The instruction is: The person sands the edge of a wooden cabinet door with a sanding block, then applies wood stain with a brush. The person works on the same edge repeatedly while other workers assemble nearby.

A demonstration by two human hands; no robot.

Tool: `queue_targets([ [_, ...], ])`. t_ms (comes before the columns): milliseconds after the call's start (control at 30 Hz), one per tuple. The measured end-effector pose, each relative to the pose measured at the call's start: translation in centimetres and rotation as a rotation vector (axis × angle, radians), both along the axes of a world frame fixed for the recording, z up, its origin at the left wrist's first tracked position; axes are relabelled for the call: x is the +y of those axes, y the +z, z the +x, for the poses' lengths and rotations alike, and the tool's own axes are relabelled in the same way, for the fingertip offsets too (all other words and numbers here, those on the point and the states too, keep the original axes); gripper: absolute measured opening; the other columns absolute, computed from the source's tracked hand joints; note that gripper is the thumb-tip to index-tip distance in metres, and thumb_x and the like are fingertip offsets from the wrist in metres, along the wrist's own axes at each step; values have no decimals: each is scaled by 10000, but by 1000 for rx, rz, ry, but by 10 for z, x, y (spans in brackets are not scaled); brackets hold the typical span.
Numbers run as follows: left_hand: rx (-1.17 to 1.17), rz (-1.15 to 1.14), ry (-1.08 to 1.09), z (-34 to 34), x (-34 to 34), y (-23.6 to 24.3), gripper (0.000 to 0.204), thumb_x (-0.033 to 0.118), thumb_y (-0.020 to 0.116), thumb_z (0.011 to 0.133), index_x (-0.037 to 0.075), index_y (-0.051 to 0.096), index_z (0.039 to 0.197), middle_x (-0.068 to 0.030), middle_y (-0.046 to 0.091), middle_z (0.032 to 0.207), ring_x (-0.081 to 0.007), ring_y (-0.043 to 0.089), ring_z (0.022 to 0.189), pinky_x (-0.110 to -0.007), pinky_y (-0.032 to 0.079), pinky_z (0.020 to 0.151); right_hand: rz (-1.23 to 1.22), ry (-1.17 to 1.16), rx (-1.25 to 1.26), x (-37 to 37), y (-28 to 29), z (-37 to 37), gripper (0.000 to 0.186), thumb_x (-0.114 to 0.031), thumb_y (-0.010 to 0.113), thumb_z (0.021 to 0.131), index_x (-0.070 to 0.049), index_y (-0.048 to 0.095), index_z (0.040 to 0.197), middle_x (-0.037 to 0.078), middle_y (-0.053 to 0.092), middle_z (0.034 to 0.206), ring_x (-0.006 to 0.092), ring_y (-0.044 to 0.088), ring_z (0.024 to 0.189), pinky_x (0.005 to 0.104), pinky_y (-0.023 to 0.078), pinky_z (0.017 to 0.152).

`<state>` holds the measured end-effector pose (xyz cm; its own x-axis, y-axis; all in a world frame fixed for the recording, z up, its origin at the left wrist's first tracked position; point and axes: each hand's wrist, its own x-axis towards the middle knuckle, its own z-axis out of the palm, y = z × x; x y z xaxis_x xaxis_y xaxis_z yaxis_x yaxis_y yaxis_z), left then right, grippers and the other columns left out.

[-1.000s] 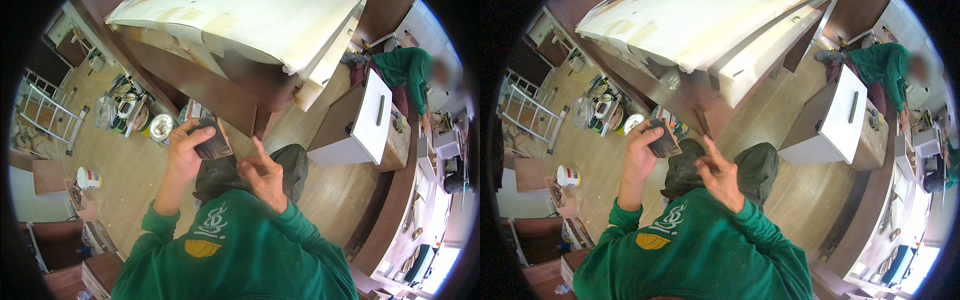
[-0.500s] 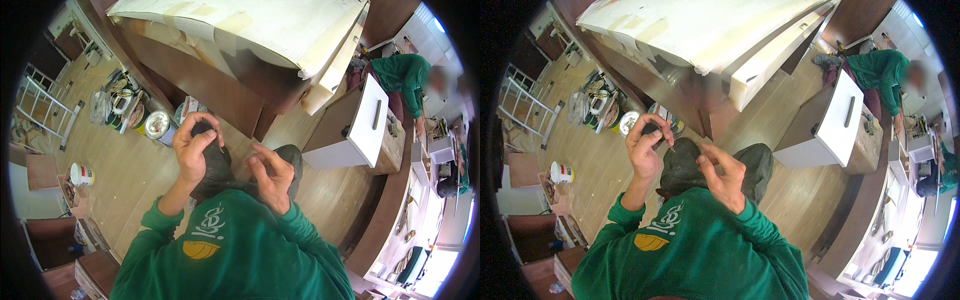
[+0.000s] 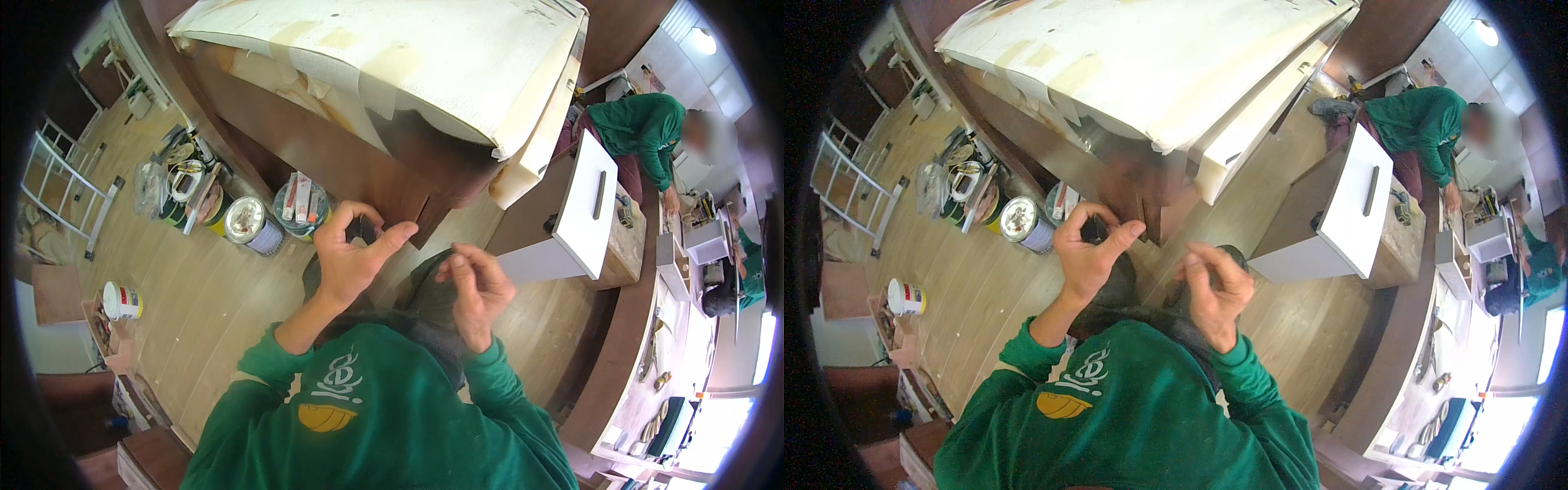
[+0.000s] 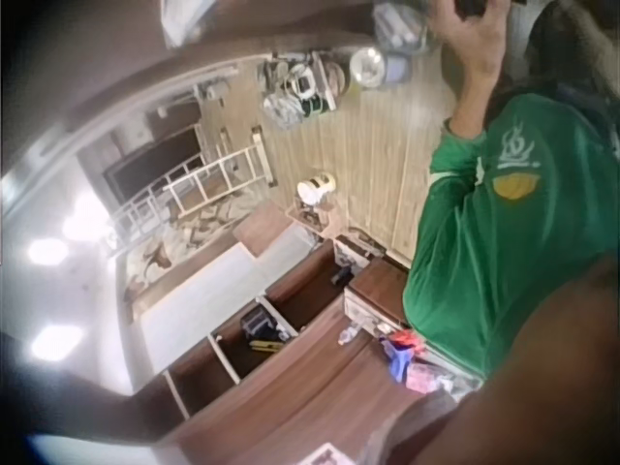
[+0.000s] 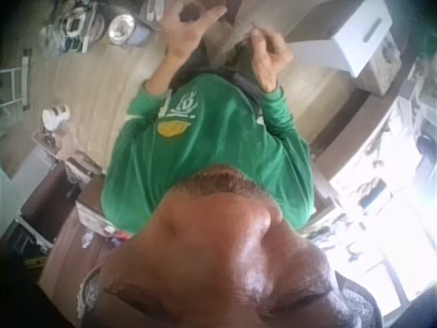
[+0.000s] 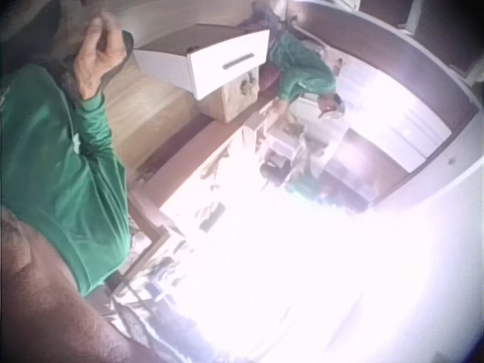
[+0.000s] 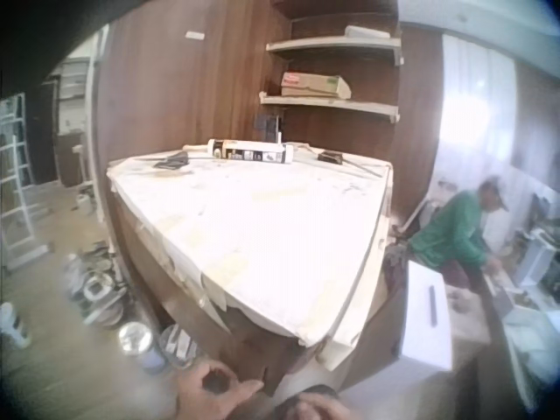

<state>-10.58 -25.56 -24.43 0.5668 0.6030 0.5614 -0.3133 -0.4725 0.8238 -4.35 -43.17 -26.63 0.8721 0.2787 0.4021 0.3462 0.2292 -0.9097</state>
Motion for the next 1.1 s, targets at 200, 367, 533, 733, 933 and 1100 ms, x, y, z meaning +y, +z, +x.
queue_targets([
  [200, 160, 11, 49, -12, 0, -30, 321, 171, 921, 748, 42, 630, 793, -4, 637, 724, -72, 567, 691, -258, 447, 626, 91, -121, -268, -3, 38, 20, 145, 85, 641, 904, 80, 707, 1034, 120, 702, 763, 156, 672, 641, 258, 509, 580],
  [367, 146, 18, 5, -21, 5, -50, 326, 179, 906, 740, 55, 617, 827, 19, 616, 736, -60, 521, 613, -247, 417, 562, 74, -144, -398, -1, 51, 19, 162, 79, 665, 877, 65, 717, 1030, 129, 716, 768, 165, 676, 633, 255, 501, 579],
  [533, 19, -140, -247, -34, 14, -5, 195, 93, 755, 820, 12, 619, 934, -24, 620, 814, -82, 548, 698, -242, 433, 652, -150, -26, -365, 4, 27, 5, 191, 70, 636, 923, 79, 694, 1104, 106, 681, 757, 149, 658, 647, 270, 525, 594],
  [733, 31, -56, -188, -32, 12, 25, 236, 69, 676, 826, -36, 609, 1026, -86, 649, 896, -144, 615, 837, -272, 480, 767, -177, 61, -312, 27, 8, -17, 509, 36, 748, 824, 9, 650, 1323, 115, 714, 788, 164, 683, 651, 280, 545, 646],
  [933, -51, -136, -282, -22, 13, 21, 233, 48, 759, 840, -15, 640, 1031, -56, 639, 893, -104, 597, 756, -241, 475, 707, -191, -33, -551, 53, -40, -13, 703, 33, 769, 800, -58, 551, 1462, 95, 605, 687, 232, 592, 558, 360, 489, 548],
  [1100, -16, -39, -154, -14, 3, 37, 271, 61, 837, 803, 3, 650, 991, -38, 645, 880, -93, 595, 761, -242, 476, 704, -288, -7, -477, 38, -50, -15, 641, 5, 759, 810, -66, 590, 1424, 112, 608, 696, 271, 599, 565, 383, 501, 555],
])
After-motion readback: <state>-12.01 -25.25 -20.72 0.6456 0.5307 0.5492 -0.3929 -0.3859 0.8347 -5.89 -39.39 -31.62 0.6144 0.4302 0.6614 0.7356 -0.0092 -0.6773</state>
